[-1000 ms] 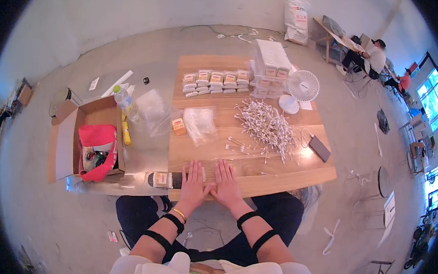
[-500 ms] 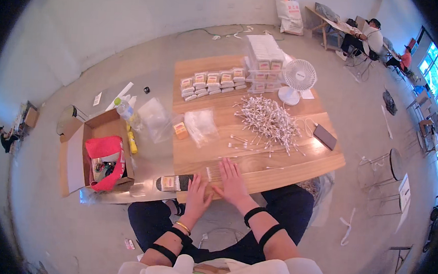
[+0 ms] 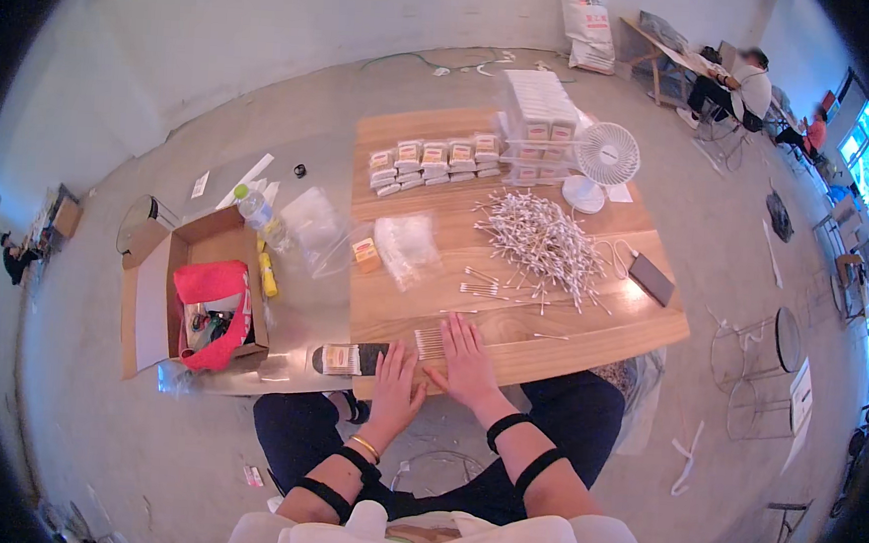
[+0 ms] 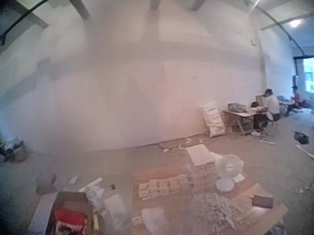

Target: Counting and placing cotton-tipped swabs into small plastic bags.

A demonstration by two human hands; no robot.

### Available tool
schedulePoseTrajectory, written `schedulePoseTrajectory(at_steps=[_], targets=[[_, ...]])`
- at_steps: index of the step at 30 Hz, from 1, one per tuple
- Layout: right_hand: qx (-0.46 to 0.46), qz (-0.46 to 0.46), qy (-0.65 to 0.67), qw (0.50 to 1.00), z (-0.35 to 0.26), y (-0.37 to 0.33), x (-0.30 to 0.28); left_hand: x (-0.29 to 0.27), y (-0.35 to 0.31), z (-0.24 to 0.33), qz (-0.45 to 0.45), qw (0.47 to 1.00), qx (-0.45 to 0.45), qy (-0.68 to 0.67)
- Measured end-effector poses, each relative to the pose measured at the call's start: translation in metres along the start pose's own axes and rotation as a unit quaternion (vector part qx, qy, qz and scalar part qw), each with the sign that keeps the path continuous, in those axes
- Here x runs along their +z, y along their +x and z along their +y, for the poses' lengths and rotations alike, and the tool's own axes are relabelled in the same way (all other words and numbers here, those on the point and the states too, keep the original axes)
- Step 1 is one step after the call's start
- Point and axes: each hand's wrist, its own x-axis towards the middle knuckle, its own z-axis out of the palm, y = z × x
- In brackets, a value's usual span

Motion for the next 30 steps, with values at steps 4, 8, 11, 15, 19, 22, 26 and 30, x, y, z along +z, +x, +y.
schedulePoseTrajectory(at_steps=[4,8,11,15,19,22,26,30], targets=[[0.000,0.005,0.003,1.000,0.001,0.000,0.002,0.001,0.001,-0.003,-0.002,1.000,0.002,0.001],[0.000,0.000,-0.007,1.000,0.001,0.001,0.004,0.004,0.005,-0.003,0.004,1.000,-0.016,-0.012],[0.000,-0.001,-0.011,1.000,0.002,0.000,0.004,0.003,0.008,0.000,0.001,1.000,-0.024,-0.011],[0.000,-0.005,-0.007,1.000,0.001,0.000,0.005,0.002,0.007,0.001,-0.003,1.000,-0.025,-0.008],[0.003,-0.004,-0.005,1.000,0.003,0.001,0.007,0.003,0.009,0.000,-0.003,0.999,-0.033,-0.020],[0.005,-0.012,-0.010,1.000,0.002,0.001,0.006,0.004,0.012,0.000,-0.007,0.999,-0.039,-0.016],[0.004,-0.011,-0.008,1.000,0.002,0.001,0.005,0.004,0.015,0.001,-0.007,0.999,-0.042,-0.015],[0.003,-0.005,0.002,1.000,0.001,0.001,0.005,0.004,0.014,0.001,-0.009,0.999,-0.043,-0.014]])
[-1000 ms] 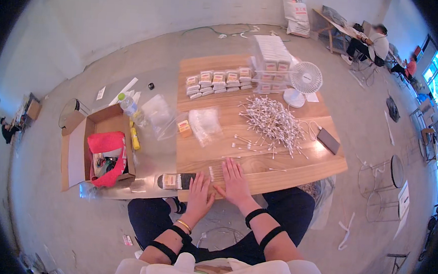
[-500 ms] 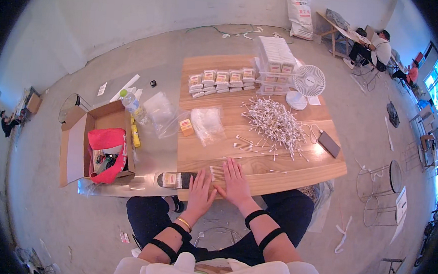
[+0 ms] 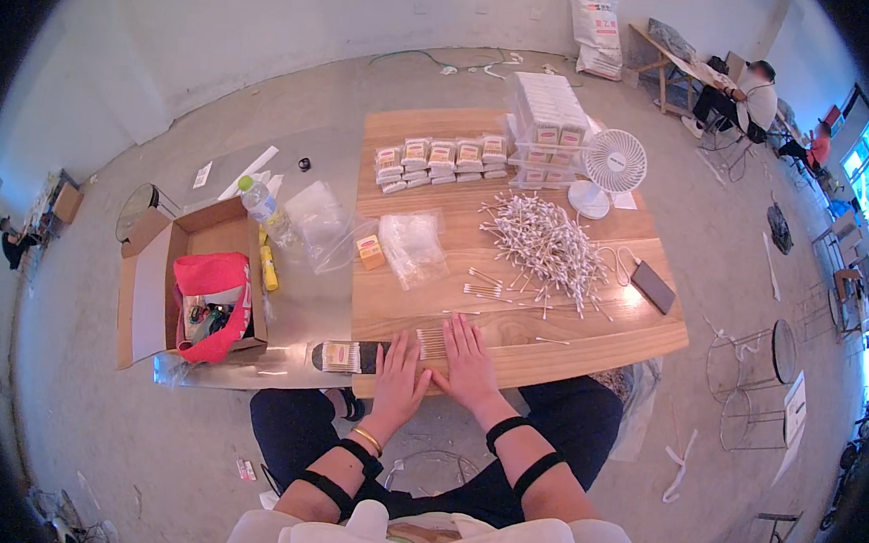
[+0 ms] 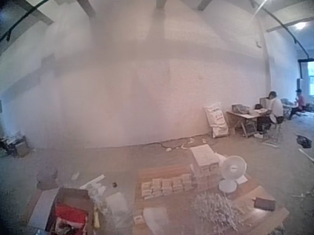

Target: Counting and placing cotton-tipped swabs into small plastic bags.

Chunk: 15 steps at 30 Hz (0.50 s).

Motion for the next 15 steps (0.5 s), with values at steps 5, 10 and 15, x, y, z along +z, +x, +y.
schedulePoseTrajectory(at_steps=[5,10,15], targets=[[-0.002,0.004,-0.008,1.000,0.001,-0.001,0.001,0.001,0.002,0.001,0.006,1.000,-0.001,-0.004],[-0.002,0.010,-0.005,1.000,0.001,0.000,0.001,0.000,0.009,0.001,0.018,1.000,0.006,0.001],[0.002,0.005,-0.010,1.000,0.001,-0.001,0.000,0.002,0.011,0.001,0.009,1.000,0.003,0.009]])
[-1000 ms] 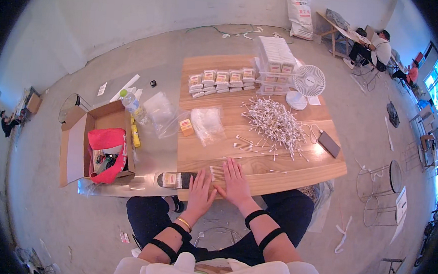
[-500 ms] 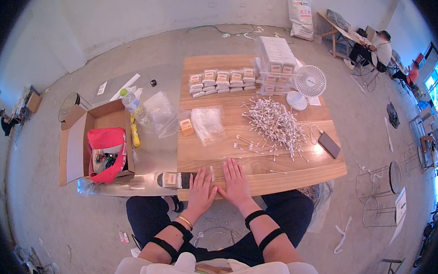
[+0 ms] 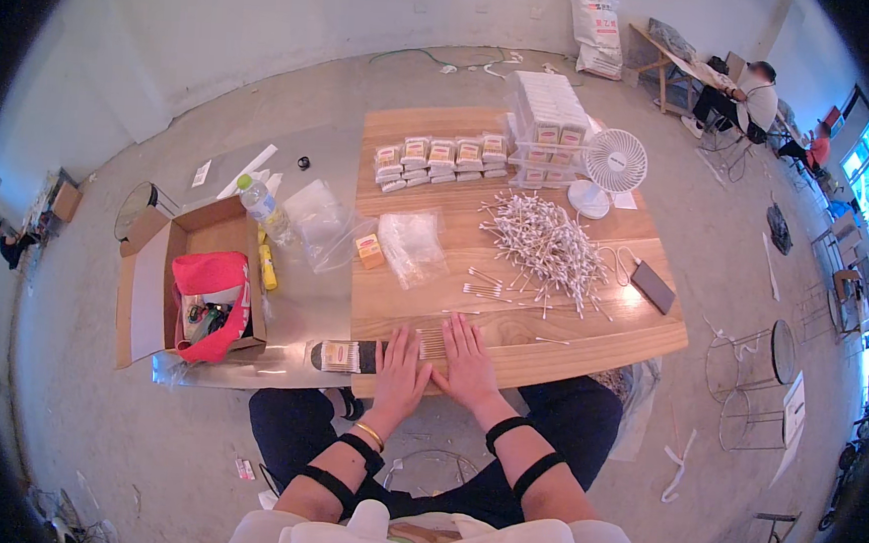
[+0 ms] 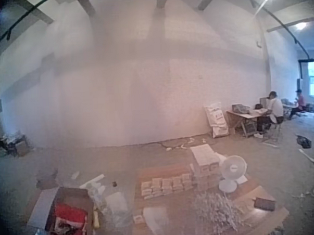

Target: Counting and placing cotton-tipped swabs into small plastic bags.

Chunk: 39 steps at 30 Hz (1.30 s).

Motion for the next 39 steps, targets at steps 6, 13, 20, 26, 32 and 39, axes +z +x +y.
schedulePoseTrajectory(at_steps=[6,13,20,26,32,39], targets=[[0.001,-0.015,0.009,1.000,-0.001,0.001,-0.002,0.006,0.005,0.000,-0.025,1.000,0.017,0.009],[0.000,-0.026,-0.018,0.999,0.002,0.001,0.000,0.010,0.019,0.007,-0.029,0.997,0.059,0.046],[0.005,-0.037,-0.003,0.999,0.000,0.004,-0.003,0.019,0.087,0.010,0.053,0.997,0.056,0.021],[0.003,-0.006,0.015,1.000,0.001,0.001,0.003,0.016,0.126,-0.001,-0.079,0.996,0.037,-0.017],[-0.001,0.000,0.006,1.000,0.000,0.000,-0.005,0.004,0.131,-0.014,-0.091,0.992,0.057,-0.069],[-0.011,-0.002,-0.017,1.000,-0.003,0.002,-0.004,0.003,0.130,-0.019,-0.057,0.995,0.073,-0.038]])
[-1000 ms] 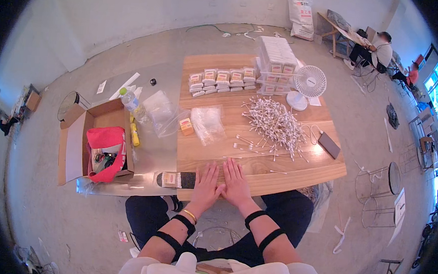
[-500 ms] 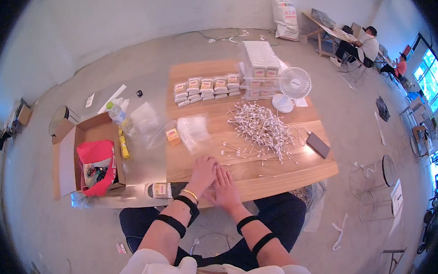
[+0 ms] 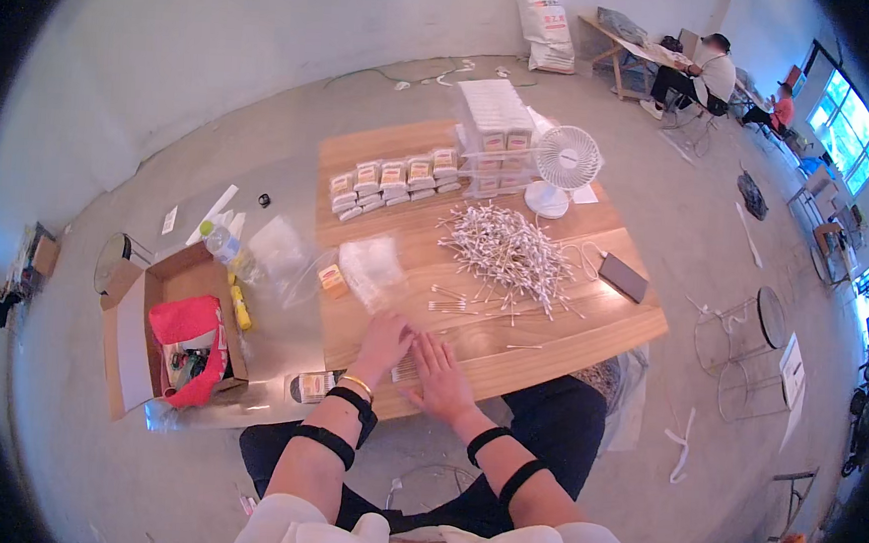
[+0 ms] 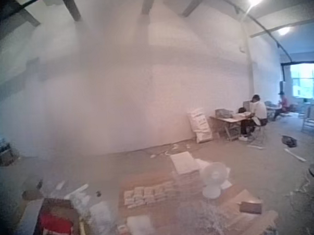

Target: Counting and placing cotton-tipped swabs into small plastic bags.

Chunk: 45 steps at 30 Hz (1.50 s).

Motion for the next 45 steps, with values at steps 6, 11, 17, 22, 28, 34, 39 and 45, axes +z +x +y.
schedulePoseTrajectory(at_steps=[6,11,17,22,28,34,39,45], targets=[[0.020,0.014,0.048,0.999,0.002,-0.002,0.006,-0.014,-0.029,-0.012,0.007,0.999,-0.036,0.009],[0.014,0.030,0.040,0.999,0.000,-0.003,0.001,-0.025,-0.046,-0.009,0.006,0.998,-0.029,0.047],[0.012,0.023,0.025,0.999,0.000,-0.002,0.001,-0.019,-0.062,-0.001,0.084,0.995,-0.052,0.002],[0.016,-0.002,0.020,1.000,0.001,-0.003,0.005,0.007,-0.113,0.028,0.046,0.984,-0.077,0.154],[0.002,0.008,0.026,1.000,0.004,-0.003,0.009,0.029,-0.104,0.043,0.021,0.989,-0.070,0.130],[0.009,-0.002,0.054,0.998,0.002,-0.003,0.005,0.025,-0.111,0.040,0.035,0.990,-0.063,0.121],[0.017,-0.013,0.053,0.998,0.002,-0.004,0.007,0.028,-0.110,0.041,0.039,0.990,-0.061,0.120],[0.002,0.003,0.024,1.000,0.002,-0.004,0.008,0.026,-0.110,0.038,0.041,0.990,-0.046,0.124]])
